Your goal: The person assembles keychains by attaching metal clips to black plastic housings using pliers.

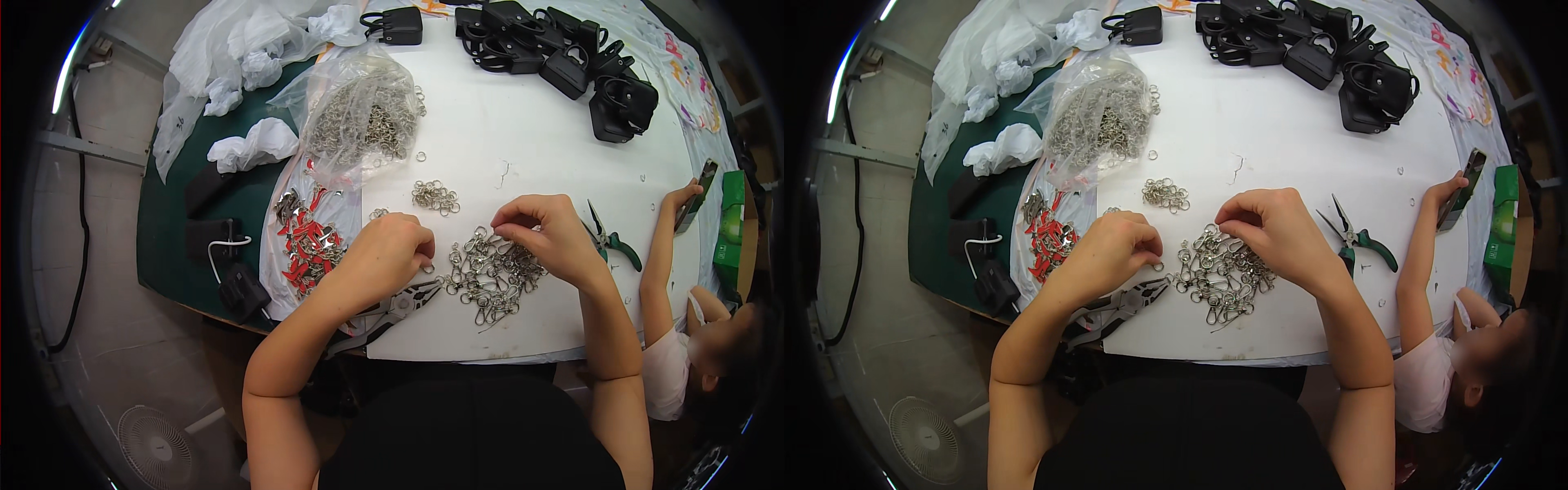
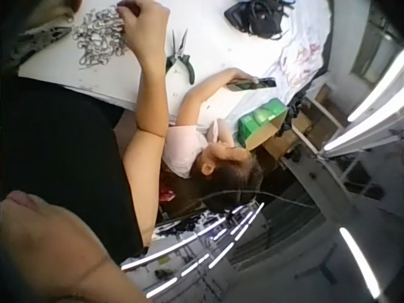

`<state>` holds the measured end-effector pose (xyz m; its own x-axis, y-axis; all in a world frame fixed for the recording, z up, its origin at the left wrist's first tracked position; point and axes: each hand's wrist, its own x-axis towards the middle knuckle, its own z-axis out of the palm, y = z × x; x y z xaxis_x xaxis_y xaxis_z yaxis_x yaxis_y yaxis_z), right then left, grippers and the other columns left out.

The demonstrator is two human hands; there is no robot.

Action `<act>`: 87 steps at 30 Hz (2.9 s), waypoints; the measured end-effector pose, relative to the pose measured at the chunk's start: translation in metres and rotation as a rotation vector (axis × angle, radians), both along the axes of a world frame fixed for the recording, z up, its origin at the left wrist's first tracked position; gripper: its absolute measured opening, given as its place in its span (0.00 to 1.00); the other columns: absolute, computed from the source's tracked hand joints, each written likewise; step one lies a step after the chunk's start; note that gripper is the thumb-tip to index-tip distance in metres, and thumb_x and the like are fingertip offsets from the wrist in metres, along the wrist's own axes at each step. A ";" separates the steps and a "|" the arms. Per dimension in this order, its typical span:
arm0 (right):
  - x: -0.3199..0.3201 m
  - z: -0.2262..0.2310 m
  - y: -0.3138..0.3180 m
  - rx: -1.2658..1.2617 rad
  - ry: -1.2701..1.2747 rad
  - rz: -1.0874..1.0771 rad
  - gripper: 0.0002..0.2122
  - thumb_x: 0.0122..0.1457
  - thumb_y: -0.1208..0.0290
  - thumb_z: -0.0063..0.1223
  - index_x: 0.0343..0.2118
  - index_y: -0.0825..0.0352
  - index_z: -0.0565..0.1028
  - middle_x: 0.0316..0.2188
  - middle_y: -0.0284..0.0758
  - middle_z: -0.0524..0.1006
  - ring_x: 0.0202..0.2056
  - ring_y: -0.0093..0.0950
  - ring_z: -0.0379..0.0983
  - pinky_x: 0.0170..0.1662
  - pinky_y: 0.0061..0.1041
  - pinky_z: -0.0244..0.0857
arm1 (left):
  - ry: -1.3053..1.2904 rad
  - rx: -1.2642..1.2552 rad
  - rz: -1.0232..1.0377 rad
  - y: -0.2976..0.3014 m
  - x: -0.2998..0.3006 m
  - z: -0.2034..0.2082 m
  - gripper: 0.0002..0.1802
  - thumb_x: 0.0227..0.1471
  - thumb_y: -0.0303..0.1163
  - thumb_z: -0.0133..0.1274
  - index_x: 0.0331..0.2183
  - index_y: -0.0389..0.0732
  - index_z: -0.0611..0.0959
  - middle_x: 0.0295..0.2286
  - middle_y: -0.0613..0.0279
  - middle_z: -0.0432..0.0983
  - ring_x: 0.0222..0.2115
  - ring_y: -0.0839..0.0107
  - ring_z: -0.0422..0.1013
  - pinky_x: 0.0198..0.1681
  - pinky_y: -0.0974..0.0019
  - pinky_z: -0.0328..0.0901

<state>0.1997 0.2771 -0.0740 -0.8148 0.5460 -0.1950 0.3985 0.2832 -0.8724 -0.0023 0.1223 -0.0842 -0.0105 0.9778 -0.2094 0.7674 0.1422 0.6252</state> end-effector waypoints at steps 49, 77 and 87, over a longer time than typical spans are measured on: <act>0.006 0.017 -0.039 -0.583 0.225 -0.014 0.06 0.58 0.78 0.59 0.37 0.72 0.80 0.31 0.34 0.82 0.33 0.18 0.78 0.38 0.16 0.71 | -1.346 0.061 0.464 -0.017 0.033 0.006 0.12 0.56 0.23 0.56 0.43 0.35 0.76 0.36 0.62 0.76 0.38 0.75 0.74 0.46 0.69 0.69; -0.001 0.019 -0.068 -0.446 0.529 -0.121 0.05 0.64 0.79 0.50 0.41 0.72 0.75 0.37 0.32 0.77 0.39 0.19 0.74 0.45 0.20 0.68 | -1.519 0.059 0.442 -0.025 0.029 0.028 0.15 0.58 0.23 0.53 0.47 0.32 0.75 0.39 0.54 0.78 0.37 0.68 0.78 0.44 0.67 0.72; 0.009 0.010 -0.053 -0.228 0.480 -0.088 0.04 0.60 0.78 0.56 0.36 0.71 0.77 0.33 0.34 0.79 0.36 0.20 0.75 0.42 0.20 0.67 | -1.298 -0.001 0.404 -0.006 0.034 0.029 0.07 0.57 0.26 0.55 0.36 0.30 0.81 0.29 0.59 0.78 0.29 0.73 0.75 0.36 0.70 0.70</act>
<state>0.2084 0.2240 -0.0642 -0.7945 0.6036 0.0666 -0.0465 0.0488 -0.9977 0.0316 0.1162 -0.0553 -0.0899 0.9534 -0.2881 -0.4643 0.2158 0.8590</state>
